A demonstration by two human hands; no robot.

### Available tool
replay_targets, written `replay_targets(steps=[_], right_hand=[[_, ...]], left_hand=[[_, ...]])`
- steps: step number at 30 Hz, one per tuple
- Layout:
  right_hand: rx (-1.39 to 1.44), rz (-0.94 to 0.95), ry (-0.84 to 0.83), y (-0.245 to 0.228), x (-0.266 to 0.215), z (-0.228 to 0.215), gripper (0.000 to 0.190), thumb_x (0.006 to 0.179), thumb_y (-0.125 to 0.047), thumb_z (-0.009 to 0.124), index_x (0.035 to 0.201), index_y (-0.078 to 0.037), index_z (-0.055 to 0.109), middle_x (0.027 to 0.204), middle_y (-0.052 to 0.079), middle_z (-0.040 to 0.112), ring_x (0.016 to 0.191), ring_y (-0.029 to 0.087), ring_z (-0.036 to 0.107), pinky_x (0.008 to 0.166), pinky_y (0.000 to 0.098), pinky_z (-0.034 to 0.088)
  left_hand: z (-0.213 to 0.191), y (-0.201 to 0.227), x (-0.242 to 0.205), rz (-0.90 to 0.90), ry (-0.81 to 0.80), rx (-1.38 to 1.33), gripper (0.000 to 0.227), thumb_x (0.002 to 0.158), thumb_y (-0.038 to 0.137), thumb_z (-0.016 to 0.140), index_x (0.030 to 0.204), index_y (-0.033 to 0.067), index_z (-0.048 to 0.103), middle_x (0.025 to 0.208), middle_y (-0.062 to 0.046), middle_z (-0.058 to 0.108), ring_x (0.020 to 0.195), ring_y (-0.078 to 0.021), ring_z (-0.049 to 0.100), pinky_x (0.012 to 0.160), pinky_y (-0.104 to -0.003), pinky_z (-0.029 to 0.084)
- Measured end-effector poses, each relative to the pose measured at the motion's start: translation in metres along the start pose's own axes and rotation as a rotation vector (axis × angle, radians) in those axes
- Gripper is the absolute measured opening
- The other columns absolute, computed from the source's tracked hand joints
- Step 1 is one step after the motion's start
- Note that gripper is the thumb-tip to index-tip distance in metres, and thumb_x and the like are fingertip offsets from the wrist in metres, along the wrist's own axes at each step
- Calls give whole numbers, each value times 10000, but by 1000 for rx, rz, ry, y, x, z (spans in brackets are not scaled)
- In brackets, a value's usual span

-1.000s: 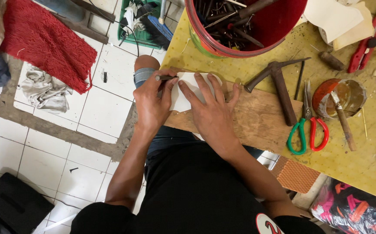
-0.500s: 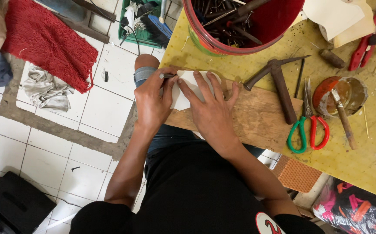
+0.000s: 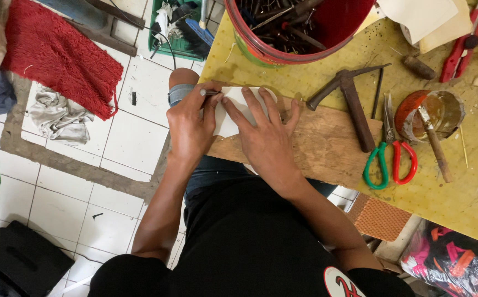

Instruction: The person places a white shoe part on a wooden board, marks it with a pen, and uses a hammer and metal punch to create holes. They then use a chisel to shape the edge of a black shoe part.

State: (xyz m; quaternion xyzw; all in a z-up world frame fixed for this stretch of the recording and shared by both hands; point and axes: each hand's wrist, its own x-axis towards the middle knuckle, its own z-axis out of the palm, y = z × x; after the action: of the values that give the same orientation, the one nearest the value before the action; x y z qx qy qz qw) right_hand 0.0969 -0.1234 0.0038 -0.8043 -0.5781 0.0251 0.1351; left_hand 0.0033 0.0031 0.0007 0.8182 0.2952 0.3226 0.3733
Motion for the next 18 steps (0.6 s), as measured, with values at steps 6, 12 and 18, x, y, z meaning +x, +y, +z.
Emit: replay_targets(steps=[6,12,18], right_hand=[[114,-70,-14,8,-1,-15,428,949,-234,603,1364,-308,529,1368,66,517,1323,304,442,983,626,221],[-77,163,212,74,-15,-65,324,1010,-222,569,1274,-44,626,1059,183,550,968,366,587,805,465,436],[-160,433,-61,136,-39,-43,415,903,-148,685,1285,-21,586,932,186,574,797,430,634,607,493,501]], left_hand=[[3,-4,-1,73,0,42,77,926,-8,642,942,67,637,860,-97,711,808,-324,716,673,-375,581],[5,-12,-5,101,-5,102,82,915,0,647,937,79,642,843,-94,696,790,-321,710,673,-364,574],[12,-25,-10,151,13,176,51,946,83,638,967,130,639,814,-39,676,765,-280,704,636,-323,559]])
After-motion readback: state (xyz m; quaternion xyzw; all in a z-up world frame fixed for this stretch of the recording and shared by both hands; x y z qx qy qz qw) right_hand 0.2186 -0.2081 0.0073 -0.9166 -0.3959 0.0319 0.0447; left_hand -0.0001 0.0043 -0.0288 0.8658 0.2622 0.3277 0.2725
